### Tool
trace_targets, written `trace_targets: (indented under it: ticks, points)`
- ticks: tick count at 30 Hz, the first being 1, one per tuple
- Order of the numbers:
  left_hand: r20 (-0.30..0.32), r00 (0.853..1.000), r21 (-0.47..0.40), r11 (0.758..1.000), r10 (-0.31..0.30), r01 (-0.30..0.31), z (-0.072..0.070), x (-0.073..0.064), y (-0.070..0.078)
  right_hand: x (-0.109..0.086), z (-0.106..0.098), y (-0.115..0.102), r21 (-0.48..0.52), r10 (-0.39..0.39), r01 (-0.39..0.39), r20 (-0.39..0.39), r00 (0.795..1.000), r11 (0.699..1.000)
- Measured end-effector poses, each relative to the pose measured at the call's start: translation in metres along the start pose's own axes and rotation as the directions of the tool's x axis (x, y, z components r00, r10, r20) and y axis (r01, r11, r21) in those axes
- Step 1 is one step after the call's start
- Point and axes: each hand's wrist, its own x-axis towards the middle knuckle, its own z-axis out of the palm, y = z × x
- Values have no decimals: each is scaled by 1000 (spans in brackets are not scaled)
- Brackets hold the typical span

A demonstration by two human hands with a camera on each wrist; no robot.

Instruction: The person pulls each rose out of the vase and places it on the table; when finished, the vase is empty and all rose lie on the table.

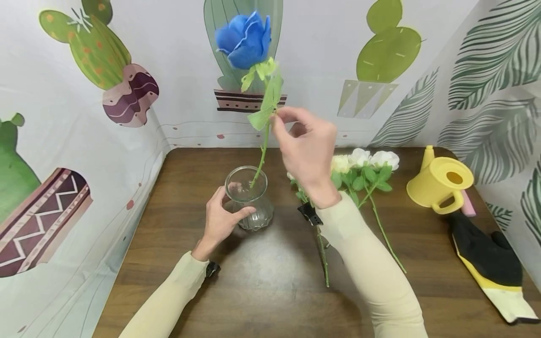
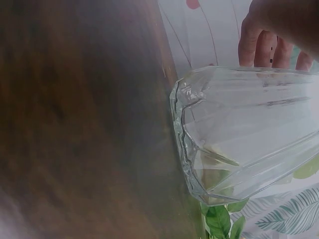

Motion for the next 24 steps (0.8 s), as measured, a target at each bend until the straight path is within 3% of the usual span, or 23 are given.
trace_targets:
  ticks: [8, 12, 19, 24]
  points:
    - [-9, 1000, 18, 1000, 12, -12, 0, 0, 1, 10, -21, -15, -2, -5, 5, -120, 993, 1000]
    - [-13, 1000, 23, 1000, 7, -7, 1, -1, 0, 10, -34, -19, -39, 3, -8, -133, 991, 999]
    - [-7, 1000, 18, 1000, 9, -9, 1, 0, -2, -1, -56, -17, -124, 36, -43, -57, 998, 991]
    - [0, 1000, 20, 1000, 4, -4, 1, 0, -2, -20, -66, -2, -221, 155, -147, 22, 988, 964]
